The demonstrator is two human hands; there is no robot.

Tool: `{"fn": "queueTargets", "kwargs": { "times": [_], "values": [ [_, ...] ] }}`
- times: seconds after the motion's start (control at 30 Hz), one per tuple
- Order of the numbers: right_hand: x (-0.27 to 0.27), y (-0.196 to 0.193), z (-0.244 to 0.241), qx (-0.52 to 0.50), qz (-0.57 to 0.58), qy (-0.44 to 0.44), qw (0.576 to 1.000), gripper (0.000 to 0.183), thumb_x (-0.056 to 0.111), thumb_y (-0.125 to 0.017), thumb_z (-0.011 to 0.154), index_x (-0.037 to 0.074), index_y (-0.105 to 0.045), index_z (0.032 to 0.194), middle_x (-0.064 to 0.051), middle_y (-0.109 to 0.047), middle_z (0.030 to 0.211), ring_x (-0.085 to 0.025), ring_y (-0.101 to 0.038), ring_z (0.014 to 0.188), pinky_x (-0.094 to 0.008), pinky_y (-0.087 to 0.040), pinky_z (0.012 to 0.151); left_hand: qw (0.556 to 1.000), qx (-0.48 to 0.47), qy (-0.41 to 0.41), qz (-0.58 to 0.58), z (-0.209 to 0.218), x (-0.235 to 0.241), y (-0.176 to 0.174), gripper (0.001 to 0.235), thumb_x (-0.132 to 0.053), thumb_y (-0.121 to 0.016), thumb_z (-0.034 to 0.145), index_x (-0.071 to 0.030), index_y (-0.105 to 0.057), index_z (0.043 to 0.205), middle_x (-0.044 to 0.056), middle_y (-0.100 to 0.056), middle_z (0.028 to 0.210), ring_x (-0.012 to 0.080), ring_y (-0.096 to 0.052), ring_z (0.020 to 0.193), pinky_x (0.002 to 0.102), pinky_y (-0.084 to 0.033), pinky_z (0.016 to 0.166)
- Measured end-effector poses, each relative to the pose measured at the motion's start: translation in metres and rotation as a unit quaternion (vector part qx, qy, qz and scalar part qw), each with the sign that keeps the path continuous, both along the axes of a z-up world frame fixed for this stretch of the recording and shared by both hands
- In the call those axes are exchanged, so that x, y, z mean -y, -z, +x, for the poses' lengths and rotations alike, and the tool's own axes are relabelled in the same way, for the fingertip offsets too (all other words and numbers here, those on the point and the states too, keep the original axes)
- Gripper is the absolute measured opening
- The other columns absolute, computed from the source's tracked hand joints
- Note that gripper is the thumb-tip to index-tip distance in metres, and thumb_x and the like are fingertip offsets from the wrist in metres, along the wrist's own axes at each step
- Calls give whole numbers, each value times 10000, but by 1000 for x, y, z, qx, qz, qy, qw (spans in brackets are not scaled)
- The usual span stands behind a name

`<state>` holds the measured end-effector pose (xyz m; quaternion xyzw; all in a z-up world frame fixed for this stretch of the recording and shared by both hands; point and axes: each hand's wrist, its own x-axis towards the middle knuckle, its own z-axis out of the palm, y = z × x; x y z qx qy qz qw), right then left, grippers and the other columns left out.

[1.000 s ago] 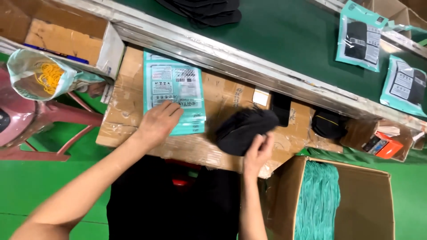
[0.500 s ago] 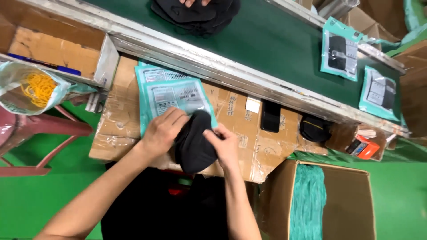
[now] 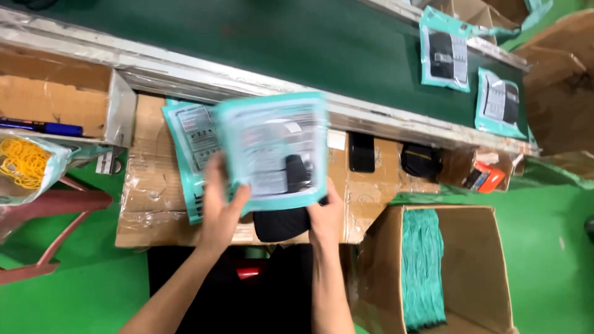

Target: The person picks up black face masks from a stack, folds and arranges them, and inserts them into teal resealable plastic pouches. They press each pouch closed and place the finished pouches onto the adjacent conveyor belt, repeating the packing cycle.

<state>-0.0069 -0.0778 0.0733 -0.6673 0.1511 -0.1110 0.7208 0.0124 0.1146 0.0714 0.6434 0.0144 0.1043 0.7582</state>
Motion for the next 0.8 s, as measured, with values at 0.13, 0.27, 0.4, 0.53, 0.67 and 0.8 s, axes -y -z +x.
{"fn": "queueTargets", "kwargs": {
  "times": [0.13,0.27,0.4,0.53,0.67,0.8],
  "values": [
    [-12,11,2,7,-118,35,992,385,19,-764,850,-12,-630,1210,-52,-665,1116,-142,-609,1074,-284,-496,946,977,-150,103,-109,-20,38,36,310,-154,-715,905,-15,-652,1175,54,-739,1067,158,-690,984,313,-555,893],
    [-13,8,-13,-31,197,83,976,402,70,-691,862,44,-601,1253,-53,-678,1152,-188,-637,1075,-338,-542,909,995,-91,28,-33,-23,50,30,304,-135,-752,915,38,-672,1152,85,-747,1072,159,-696,974,317,-547,888],
    [12,47,-37,-106,285,-120,945,210,21,-663,941,-47,-651,1140,-133,-700,967,-232,-725,872,-458,-616,821,994,-71,-5,-88,-21,49,53,318,-113,-766,916,42,-640,1163,68,-712,1077,148,-672,945,310,-551,858],
    [38,88,-41,-17,313,-75,947,146,-1,-656,1105,-127,-679,1176,-135,-675,907,-186,-692,767,-433,-660,803,977,-115,105,-142,-39,72,40,311,-97,-736,898,30,-639,1165,55,-728,1055,167,-699,888,311,-564,829],
    [26,40,-28,-8,372,-5,928,169,51,-643,981,-28,-673,1127,-119,-752,1016,-190,-727,878,-319,-611,769,947,-91,302,-55,-61,94,56,246,-105,-619,996,1,-637,1217,70,-719,1065,185,-692,945,340,-563,846],
    [51,1,-32,58,-70,-15,996,266,4,-750,897,-11,-697,1158,-46,-733,1032,-128,-668,935,-250,-567,832,852,87,440,272,-71,77,12,173,-123,-587,1042,-74,-651,1194,112,-743,992,263,-736,922,388,-576,823]
  ]
}}
